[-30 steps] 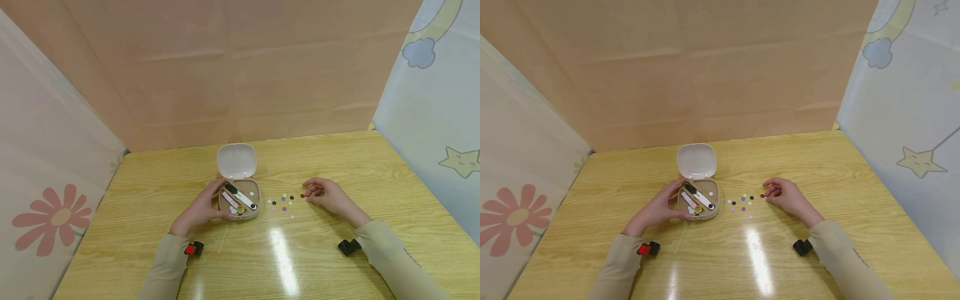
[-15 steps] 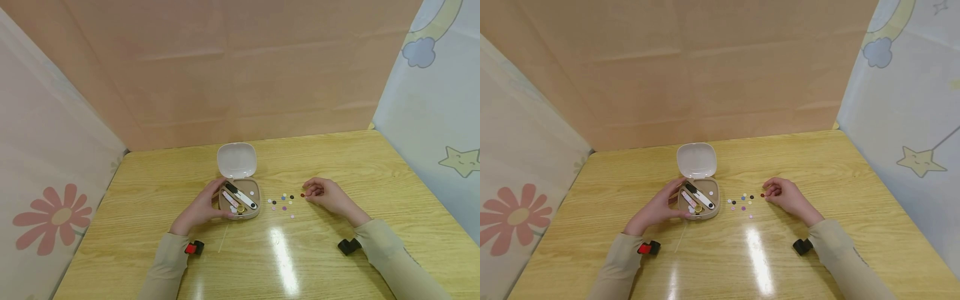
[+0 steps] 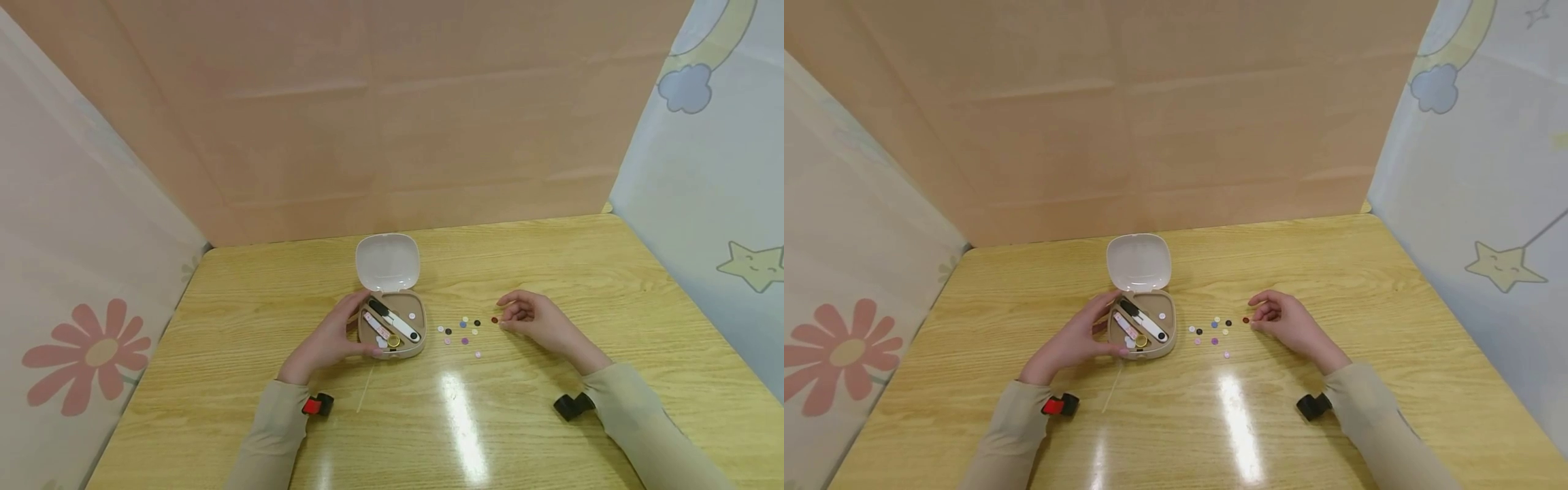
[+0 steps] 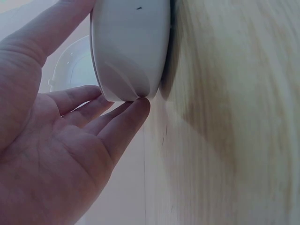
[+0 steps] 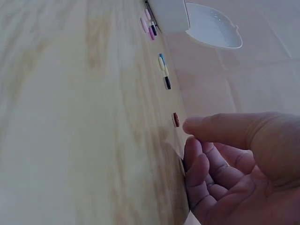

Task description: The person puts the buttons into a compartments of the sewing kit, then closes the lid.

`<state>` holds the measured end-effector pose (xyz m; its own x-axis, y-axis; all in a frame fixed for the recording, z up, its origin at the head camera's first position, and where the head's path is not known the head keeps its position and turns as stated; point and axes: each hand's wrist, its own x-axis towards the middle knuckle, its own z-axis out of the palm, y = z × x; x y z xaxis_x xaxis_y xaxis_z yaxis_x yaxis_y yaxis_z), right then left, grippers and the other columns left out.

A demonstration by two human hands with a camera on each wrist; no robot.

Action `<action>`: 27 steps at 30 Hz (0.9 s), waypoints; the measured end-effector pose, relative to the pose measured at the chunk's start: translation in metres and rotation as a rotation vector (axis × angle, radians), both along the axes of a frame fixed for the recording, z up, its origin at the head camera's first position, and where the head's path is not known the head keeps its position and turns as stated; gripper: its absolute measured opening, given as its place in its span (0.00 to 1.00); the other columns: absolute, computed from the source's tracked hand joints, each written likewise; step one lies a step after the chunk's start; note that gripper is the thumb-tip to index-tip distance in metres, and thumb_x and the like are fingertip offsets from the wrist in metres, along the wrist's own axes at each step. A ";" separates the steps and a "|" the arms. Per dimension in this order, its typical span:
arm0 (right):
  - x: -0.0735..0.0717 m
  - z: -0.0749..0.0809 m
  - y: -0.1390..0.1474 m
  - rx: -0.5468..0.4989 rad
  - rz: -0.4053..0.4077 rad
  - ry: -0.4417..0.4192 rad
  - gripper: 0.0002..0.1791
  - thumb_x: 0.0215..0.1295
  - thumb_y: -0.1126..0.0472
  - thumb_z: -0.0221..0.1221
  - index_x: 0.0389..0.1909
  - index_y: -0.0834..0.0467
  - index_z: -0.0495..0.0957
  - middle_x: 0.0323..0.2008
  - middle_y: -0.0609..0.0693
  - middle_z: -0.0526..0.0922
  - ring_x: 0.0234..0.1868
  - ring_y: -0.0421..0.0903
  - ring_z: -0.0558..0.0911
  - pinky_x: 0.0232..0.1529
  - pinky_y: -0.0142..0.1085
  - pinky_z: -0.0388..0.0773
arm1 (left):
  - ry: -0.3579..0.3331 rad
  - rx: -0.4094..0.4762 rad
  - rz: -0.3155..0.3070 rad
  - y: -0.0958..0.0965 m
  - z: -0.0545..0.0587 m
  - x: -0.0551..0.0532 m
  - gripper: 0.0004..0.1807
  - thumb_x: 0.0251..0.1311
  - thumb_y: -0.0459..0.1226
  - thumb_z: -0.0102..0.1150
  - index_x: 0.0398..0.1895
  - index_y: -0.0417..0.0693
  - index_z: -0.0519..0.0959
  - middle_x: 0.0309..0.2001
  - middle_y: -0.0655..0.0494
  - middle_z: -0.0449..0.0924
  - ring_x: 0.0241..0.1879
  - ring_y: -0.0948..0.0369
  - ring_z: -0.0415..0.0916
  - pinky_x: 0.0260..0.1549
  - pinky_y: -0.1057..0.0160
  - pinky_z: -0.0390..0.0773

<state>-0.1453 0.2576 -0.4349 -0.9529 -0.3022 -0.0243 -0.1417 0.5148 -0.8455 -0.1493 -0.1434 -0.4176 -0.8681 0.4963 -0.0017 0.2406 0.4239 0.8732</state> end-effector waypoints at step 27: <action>0.002 0.031 -0.014 -0.264 -0.027 -0.116 0.23 0.66 0.68 0.59 0.59 0.72 0.66 0.48 0.69 0.77 0.46 0.53 0.82 0.48 0.42 0.80 | -0.010 0.033 -0.001 -0.001 -0.002 0.000 0.56 0.38 0.39 0.79 0.73 0.59 0.56 0.70 0.58 0.55 0.68 0.53 0.55 0.62 0.53 0.65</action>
